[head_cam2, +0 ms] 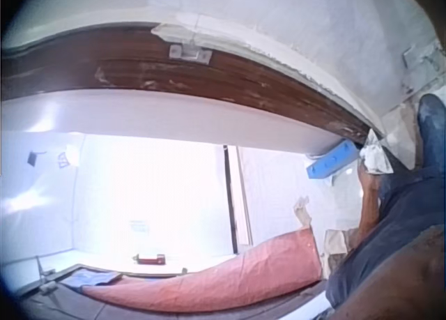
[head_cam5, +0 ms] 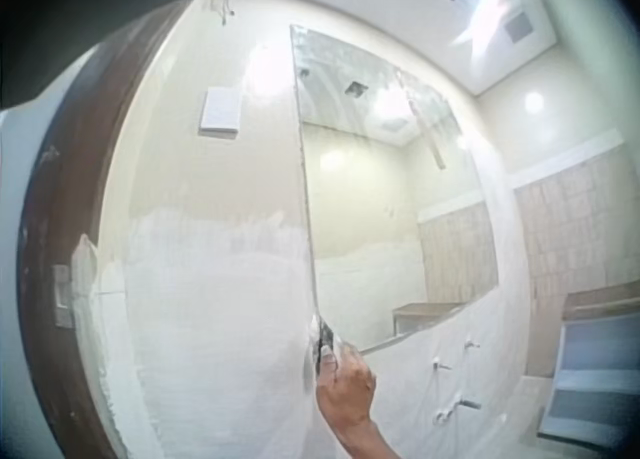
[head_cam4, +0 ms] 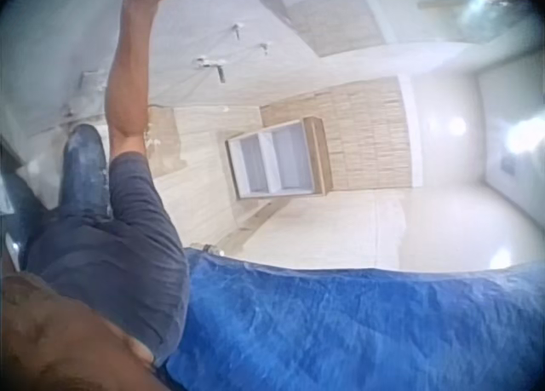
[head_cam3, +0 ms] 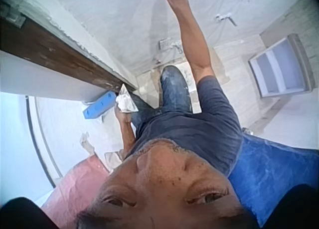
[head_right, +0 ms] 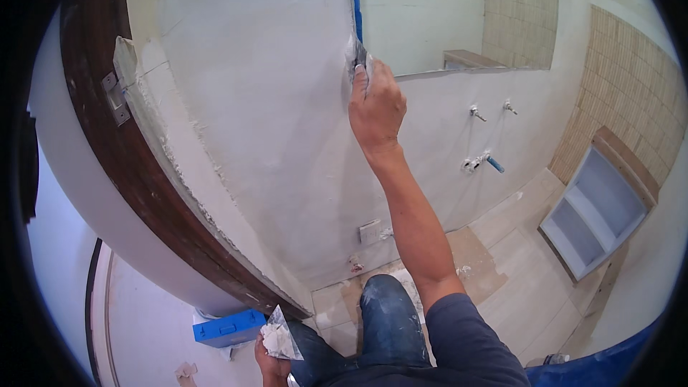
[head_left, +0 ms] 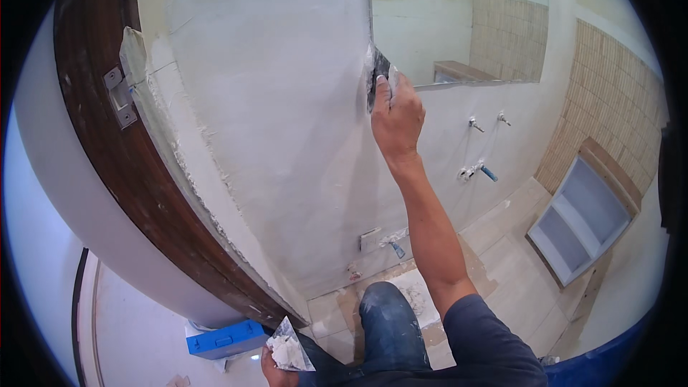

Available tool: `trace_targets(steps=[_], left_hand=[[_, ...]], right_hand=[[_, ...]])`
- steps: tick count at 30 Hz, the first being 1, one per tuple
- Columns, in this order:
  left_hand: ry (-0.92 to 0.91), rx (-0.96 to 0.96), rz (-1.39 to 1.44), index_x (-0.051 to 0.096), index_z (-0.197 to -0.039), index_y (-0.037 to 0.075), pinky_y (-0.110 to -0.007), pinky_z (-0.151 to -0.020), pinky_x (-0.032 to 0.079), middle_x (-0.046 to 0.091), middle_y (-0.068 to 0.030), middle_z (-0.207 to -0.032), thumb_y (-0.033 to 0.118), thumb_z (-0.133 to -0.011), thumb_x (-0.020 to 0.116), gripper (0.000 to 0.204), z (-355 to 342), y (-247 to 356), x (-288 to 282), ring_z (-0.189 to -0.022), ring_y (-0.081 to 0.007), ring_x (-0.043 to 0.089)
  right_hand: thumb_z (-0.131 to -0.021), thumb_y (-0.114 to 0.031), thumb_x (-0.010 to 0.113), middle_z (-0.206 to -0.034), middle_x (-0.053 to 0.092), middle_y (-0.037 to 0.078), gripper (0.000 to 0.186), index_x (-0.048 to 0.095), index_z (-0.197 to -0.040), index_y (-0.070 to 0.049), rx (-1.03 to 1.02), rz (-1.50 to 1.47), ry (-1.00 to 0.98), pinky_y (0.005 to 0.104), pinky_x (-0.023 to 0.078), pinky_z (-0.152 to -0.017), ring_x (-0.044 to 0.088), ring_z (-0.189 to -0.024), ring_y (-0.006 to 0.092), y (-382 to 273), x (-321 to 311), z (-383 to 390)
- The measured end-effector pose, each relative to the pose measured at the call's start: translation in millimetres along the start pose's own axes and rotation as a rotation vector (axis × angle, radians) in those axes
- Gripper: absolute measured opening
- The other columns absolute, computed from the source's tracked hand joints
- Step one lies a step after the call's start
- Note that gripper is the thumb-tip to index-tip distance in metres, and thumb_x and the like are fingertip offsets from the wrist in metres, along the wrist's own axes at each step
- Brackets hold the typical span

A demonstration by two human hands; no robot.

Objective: The person enters the bathroom carrying putty knives with plaster, spreads and smooths the plaster onto the wall using a putty knife, scrapes the compound between the blades, and applies plaster around the wall fixtures.

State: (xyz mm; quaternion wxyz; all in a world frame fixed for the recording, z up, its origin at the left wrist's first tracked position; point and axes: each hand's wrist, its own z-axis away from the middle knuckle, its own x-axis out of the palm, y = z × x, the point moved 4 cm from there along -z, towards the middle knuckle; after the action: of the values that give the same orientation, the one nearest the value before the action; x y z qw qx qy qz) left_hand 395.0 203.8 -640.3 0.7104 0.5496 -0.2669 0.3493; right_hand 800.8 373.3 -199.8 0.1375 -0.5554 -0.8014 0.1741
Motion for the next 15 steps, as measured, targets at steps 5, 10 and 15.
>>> trace_targets(steps=[5, 10, 15], left_hand=[[0.011, -0.036, 0.018, 0.063, -0.122, 0.010, -0.041, -0.093, 0.056, 0.072, -0.0071, -0.111, 0.041, -0.110, 0.033, 0.045, 0, 0, -6, -0.103, -0.0256, 0.069], [0.021, -0.021, 0.001, 0.062, -0.119, 0.010, -0.041, -0.092, 0.056, 0.072, -0.0066, -0.109, 0.041, -0.110, 0.033, 0.044, 0, 1, -7, -0.102, -0.0254, 0.070], [0.001, -0.016, -0.013, 0.063, -0.117, 0.010, -0.040, -0.089, 0.058, 0.071, -0.0066, -0.107, 0.040, -0.110, 0.033, 0.043, -2, 2, -9, -0.098, -0.0246, 0.070]], right_hand=[[-0.102, -0.018, 0.057, -0.107, 0.069, 0.015, 0.027, 0.065, -0.123, -0.003, -0.006, 0.073, -0.010, 0.0478, 0.055, -0.078, 0.070, -0.091, 0.0383, -4, 4, 18], [-0.097, -0.012, 0.063, -0.102, 0.066, 0.012, 0.027, 0.066, -0.122, -0.005, 0.032, 0.257, -0.062, 0.0455, 0.056, -0.073, 0.069, -0.088, 0.0344, -14, 9, 34], [-0.093, -0.009, 0.066, -0.104, 0.064, 0.009, 0.028, 0.067, -0.120, -0.007, -0.005, 0.344, -0.037, 0.0442, 0.058, -0.070, 0.068, -0.091, 0.0301, -23, 20, 47]])
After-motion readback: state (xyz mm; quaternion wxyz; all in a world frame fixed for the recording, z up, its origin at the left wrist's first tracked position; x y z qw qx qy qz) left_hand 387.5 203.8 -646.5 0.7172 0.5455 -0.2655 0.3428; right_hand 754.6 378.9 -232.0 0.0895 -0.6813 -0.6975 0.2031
